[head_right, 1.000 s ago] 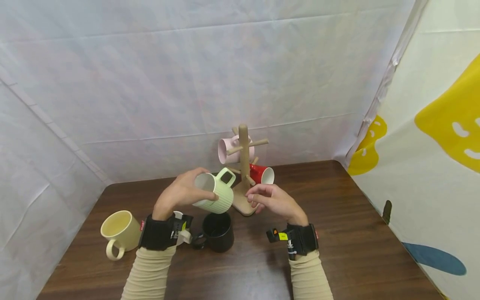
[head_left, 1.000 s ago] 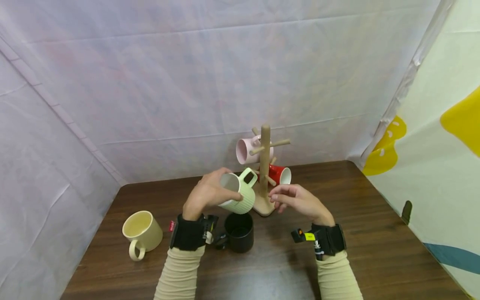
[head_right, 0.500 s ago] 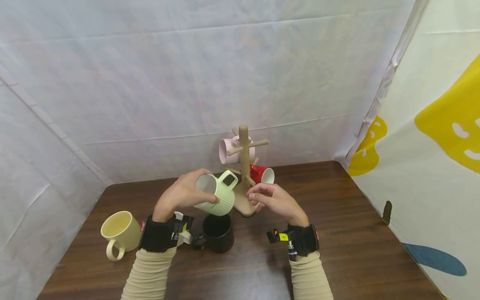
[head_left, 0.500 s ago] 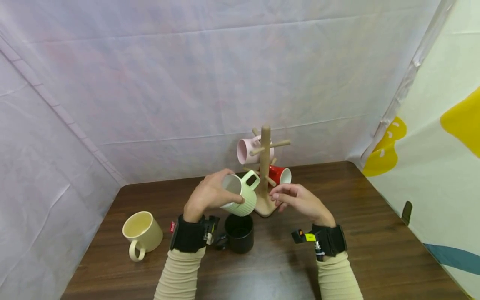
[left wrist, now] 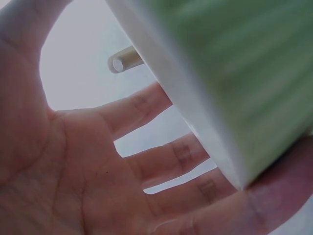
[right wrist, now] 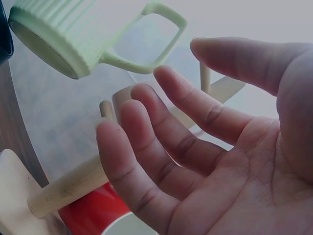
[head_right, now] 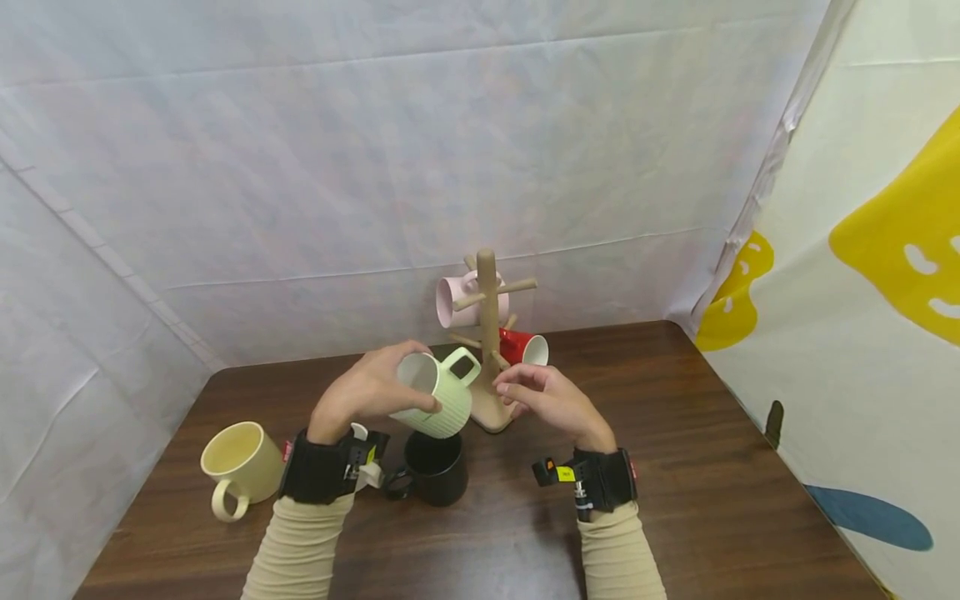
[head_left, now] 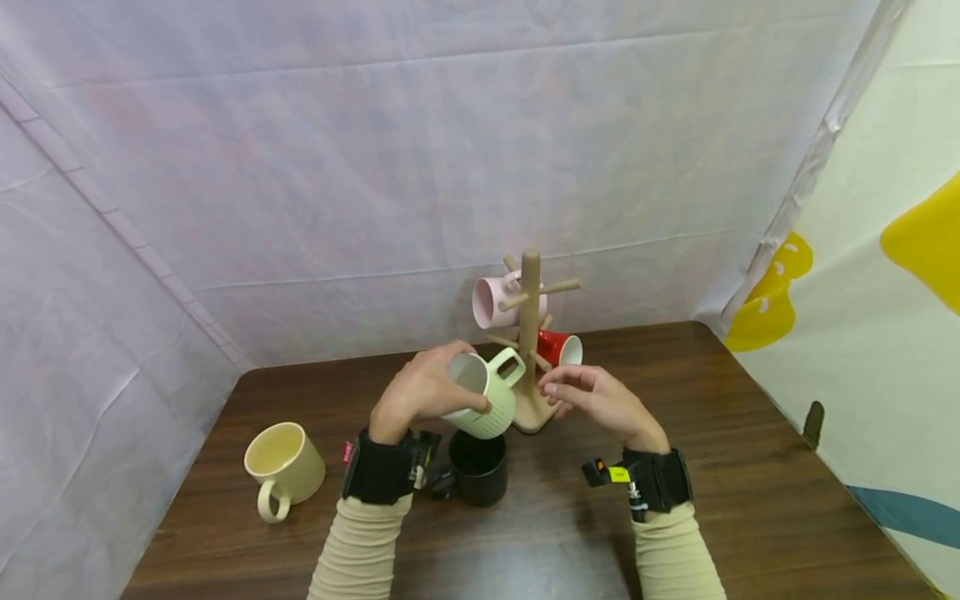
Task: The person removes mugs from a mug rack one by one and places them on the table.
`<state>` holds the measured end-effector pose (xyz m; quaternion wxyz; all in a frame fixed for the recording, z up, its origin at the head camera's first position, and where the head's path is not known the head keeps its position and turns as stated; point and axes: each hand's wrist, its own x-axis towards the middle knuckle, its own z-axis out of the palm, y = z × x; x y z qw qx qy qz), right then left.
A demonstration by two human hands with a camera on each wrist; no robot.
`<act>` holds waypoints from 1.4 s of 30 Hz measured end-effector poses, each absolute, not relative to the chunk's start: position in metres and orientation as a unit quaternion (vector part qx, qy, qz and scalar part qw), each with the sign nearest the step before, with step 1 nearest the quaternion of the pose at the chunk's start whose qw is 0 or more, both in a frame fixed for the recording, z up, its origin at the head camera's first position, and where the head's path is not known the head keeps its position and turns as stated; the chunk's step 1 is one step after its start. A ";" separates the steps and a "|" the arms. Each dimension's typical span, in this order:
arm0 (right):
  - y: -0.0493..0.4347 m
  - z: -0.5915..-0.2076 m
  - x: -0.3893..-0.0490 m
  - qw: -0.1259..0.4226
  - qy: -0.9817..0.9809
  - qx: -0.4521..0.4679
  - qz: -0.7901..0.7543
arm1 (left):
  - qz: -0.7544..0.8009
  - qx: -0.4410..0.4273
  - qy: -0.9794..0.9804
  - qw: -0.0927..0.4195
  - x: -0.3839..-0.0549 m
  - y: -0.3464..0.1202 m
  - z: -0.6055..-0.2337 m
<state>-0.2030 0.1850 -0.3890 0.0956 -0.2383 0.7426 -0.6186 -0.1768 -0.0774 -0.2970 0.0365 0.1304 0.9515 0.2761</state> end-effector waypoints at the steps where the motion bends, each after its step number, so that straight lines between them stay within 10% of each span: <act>1: 0.185 -0.389 -0.203 0.095 0.743 -0.238 -0.619 | 0.277 0.133 0.951 0.038 -0.177 -0.077 -0.297; 42: 0.178 -0.388 -0.199 0.077 0.754 -0.236 -0.608 | 0.275 0.158 0.943 0.096 -0.174 -0.078 -0.293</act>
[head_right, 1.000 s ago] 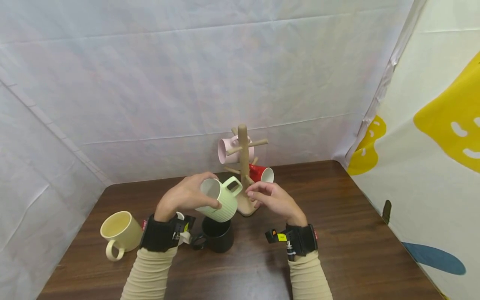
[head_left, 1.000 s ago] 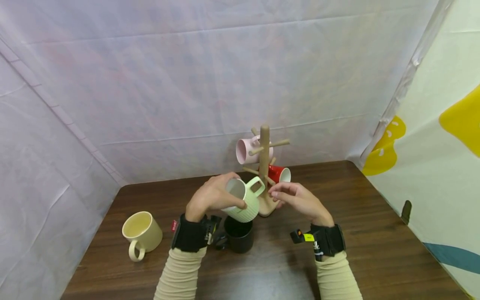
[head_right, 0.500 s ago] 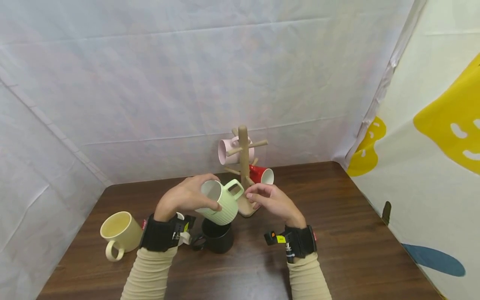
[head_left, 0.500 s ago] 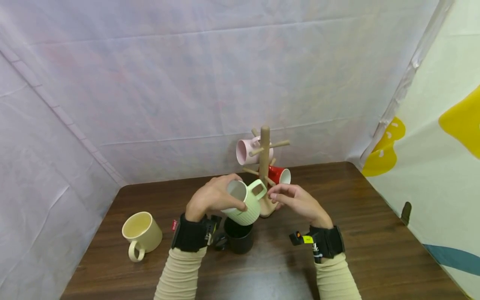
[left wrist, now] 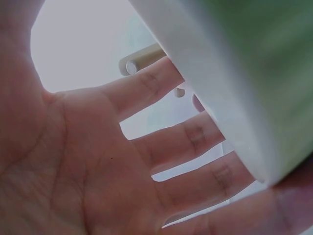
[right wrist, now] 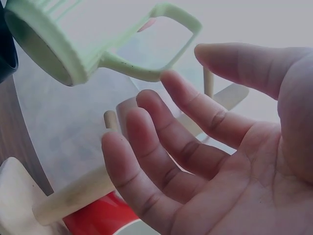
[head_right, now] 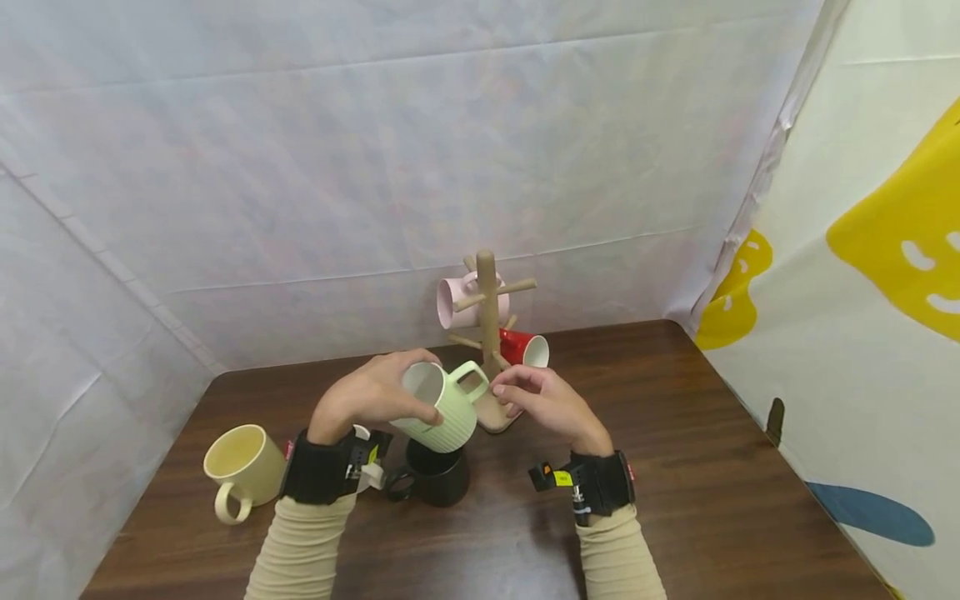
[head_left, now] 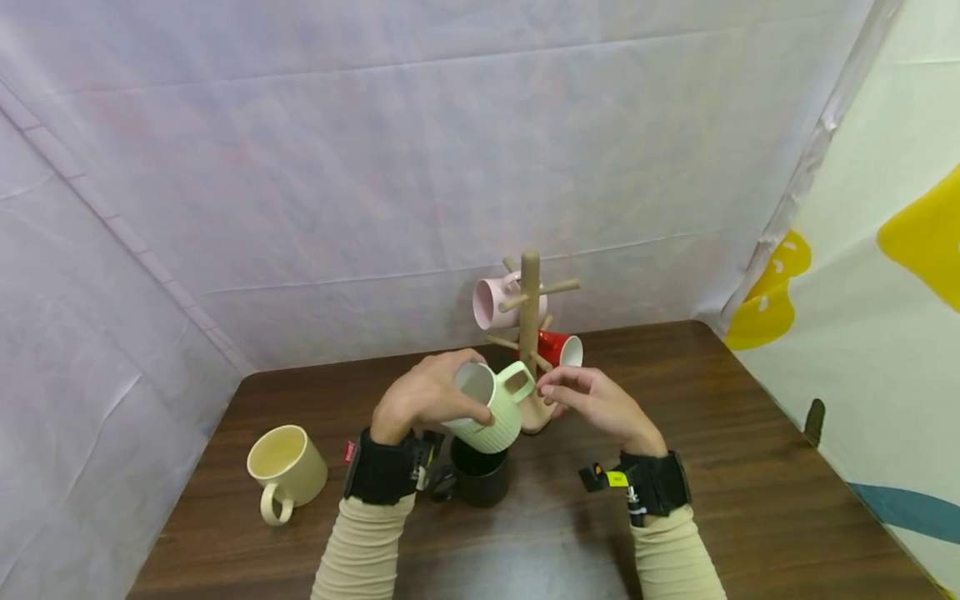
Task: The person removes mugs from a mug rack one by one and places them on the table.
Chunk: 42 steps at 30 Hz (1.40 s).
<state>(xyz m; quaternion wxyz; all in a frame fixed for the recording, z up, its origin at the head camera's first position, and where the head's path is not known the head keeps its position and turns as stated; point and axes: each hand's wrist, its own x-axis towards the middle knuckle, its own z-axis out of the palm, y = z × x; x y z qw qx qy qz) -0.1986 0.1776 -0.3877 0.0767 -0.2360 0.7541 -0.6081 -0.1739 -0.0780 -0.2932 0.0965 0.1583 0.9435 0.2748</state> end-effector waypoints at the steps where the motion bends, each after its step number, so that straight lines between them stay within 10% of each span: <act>1: 0.178 -0.387 -0.199 0.075 0.752 -0.234 -0.611 | 0.276 0.160 0.943 0.098 -0.174 -0.078 -0.293; 42: 0.163 -0.362 -0.185 0.108 0.731 -0.221 -0.636 | 0.262 0.216 0.933 0.117 -0.169 -0.061 -0.291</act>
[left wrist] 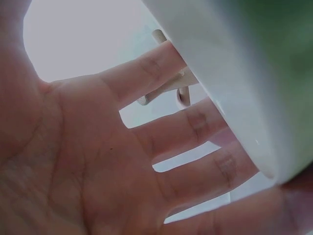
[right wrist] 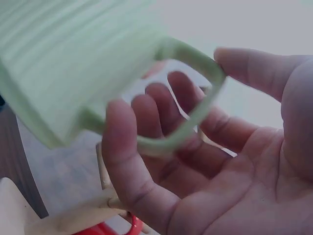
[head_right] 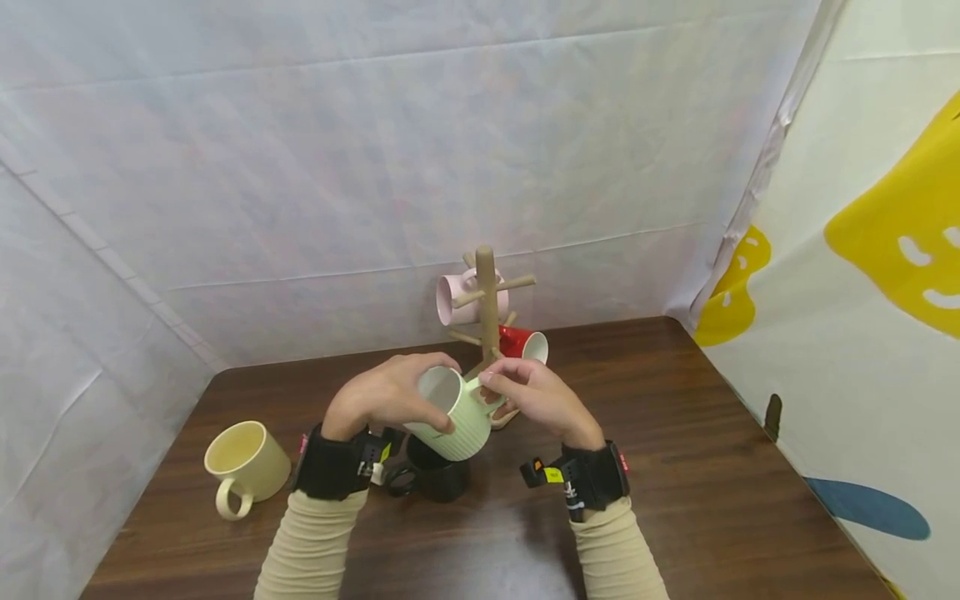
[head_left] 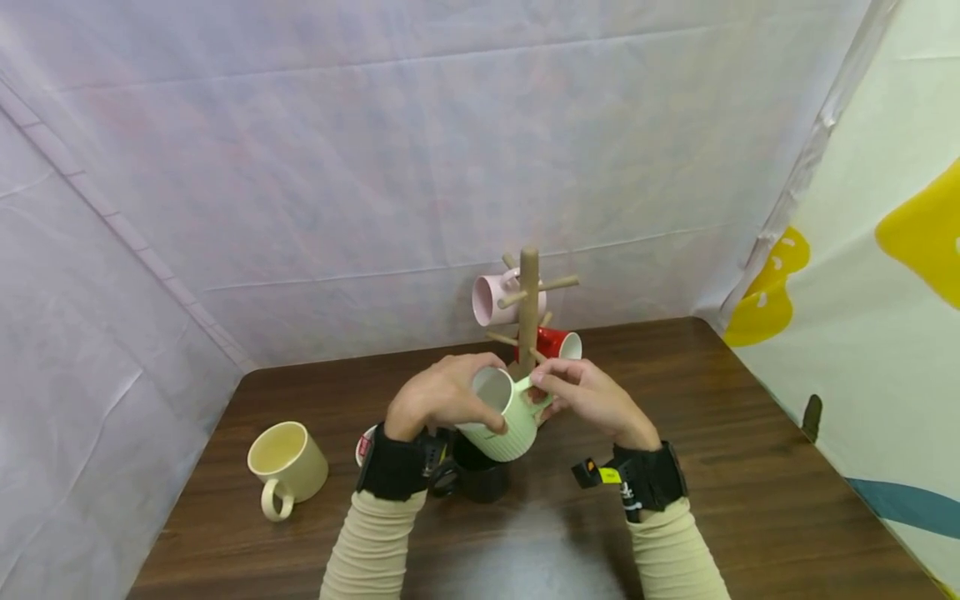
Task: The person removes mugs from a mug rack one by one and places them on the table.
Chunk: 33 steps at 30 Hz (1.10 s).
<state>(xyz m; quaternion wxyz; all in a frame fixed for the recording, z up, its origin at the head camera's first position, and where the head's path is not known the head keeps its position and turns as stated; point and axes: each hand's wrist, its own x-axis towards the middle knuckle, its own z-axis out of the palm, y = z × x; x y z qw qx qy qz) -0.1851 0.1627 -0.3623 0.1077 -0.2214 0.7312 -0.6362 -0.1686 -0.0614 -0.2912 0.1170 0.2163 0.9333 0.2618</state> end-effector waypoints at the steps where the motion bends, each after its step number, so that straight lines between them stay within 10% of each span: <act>1: 0.161 -0.362 -0.184 0.113 0.731 -0.225 -0.635 | 0.262 0.218 0.933 0.115 -0.168 -0.061 -0.291; 33: 0.161 -0.369 -0.170 0.095 0.704 -0.229 -0.665 | 0.267 0.240 0.927 0.107 -0.166 -0.052 -0.293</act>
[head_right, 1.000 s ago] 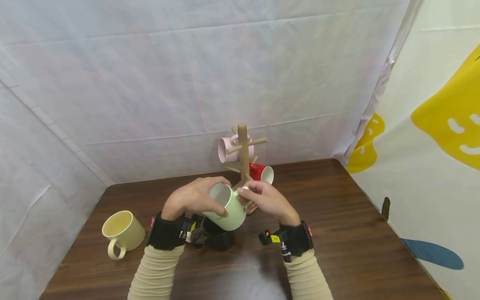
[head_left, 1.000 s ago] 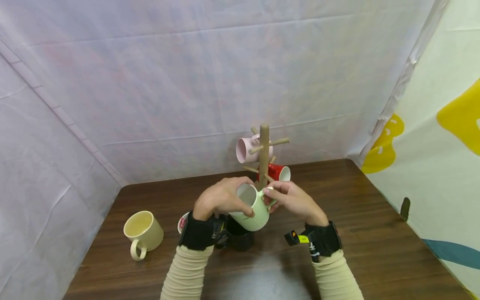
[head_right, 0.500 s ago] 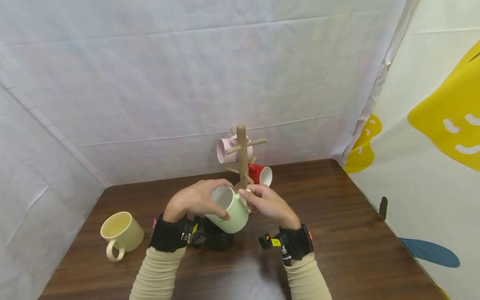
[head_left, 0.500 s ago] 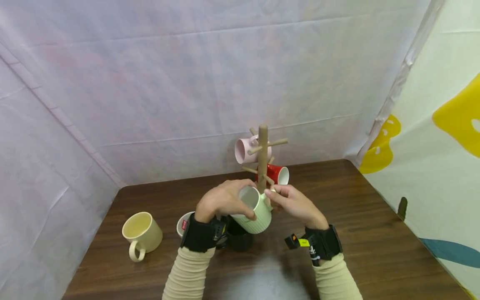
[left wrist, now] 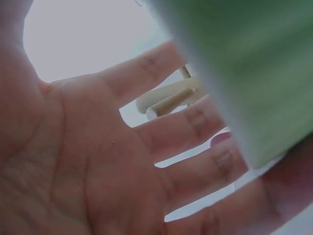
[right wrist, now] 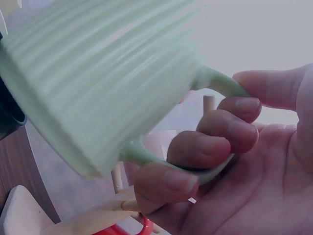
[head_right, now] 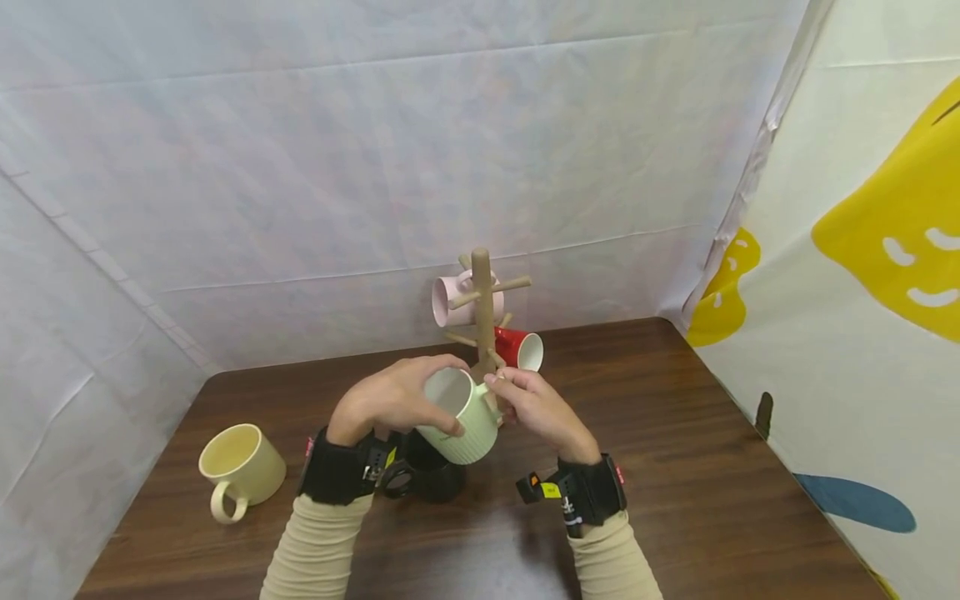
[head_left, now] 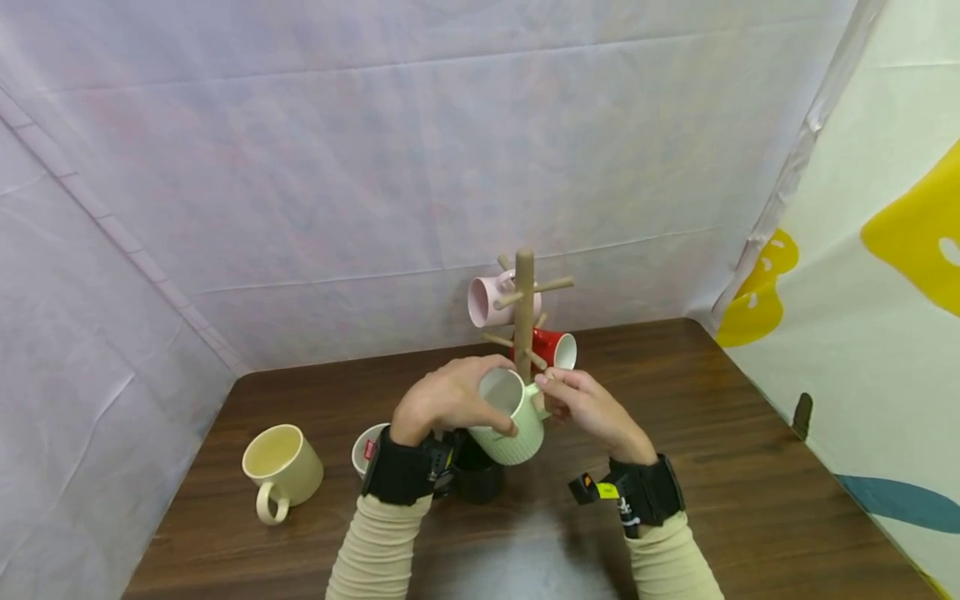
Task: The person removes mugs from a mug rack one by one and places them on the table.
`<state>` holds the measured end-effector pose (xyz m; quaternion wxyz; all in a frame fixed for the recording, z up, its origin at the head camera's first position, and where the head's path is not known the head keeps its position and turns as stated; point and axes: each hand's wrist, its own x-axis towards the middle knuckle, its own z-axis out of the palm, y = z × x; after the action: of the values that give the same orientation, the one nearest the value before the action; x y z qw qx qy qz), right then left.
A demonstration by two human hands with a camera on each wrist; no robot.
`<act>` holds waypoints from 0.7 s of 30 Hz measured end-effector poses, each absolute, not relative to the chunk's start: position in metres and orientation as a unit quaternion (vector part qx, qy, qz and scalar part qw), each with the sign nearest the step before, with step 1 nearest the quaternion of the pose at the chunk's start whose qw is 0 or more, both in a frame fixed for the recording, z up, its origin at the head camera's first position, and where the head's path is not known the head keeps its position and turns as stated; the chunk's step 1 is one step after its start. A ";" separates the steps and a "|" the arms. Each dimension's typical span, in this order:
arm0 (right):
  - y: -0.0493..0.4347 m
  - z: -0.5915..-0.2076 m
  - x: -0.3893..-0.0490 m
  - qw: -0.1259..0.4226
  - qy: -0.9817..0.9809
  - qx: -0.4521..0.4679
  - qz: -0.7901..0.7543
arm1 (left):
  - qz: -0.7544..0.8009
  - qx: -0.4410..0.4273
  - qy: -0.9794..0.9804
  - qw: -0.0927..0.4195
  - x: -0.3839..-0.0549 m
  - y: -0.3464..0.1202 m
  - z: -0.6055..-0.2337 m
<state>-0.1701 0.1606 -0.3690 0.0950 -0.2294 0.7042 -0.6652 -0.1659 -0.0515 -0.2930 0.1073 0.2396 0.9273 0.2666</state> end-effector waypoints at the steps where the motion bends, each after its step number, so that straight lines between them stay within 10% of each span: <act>1: 0.160 -0.368 -0.169 0.092 0.700 -0.227 -0.671 | 0.266 0.240 0.928 0.104 -0.166 -0.051 -0.293; 21: 0.166 -0.362 -0.159 0.086 0.677 -0.186 -0.707 | 0.285 0.233 0.927 0.066 -0.159 -0.047 -0.293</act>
<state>-0.1593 0.1655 -0.3619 0.0857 -0.1858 0.6771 -0.7069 -0.1585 -0.0472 -0.2928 0.0657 0.2325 0.9275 0.2853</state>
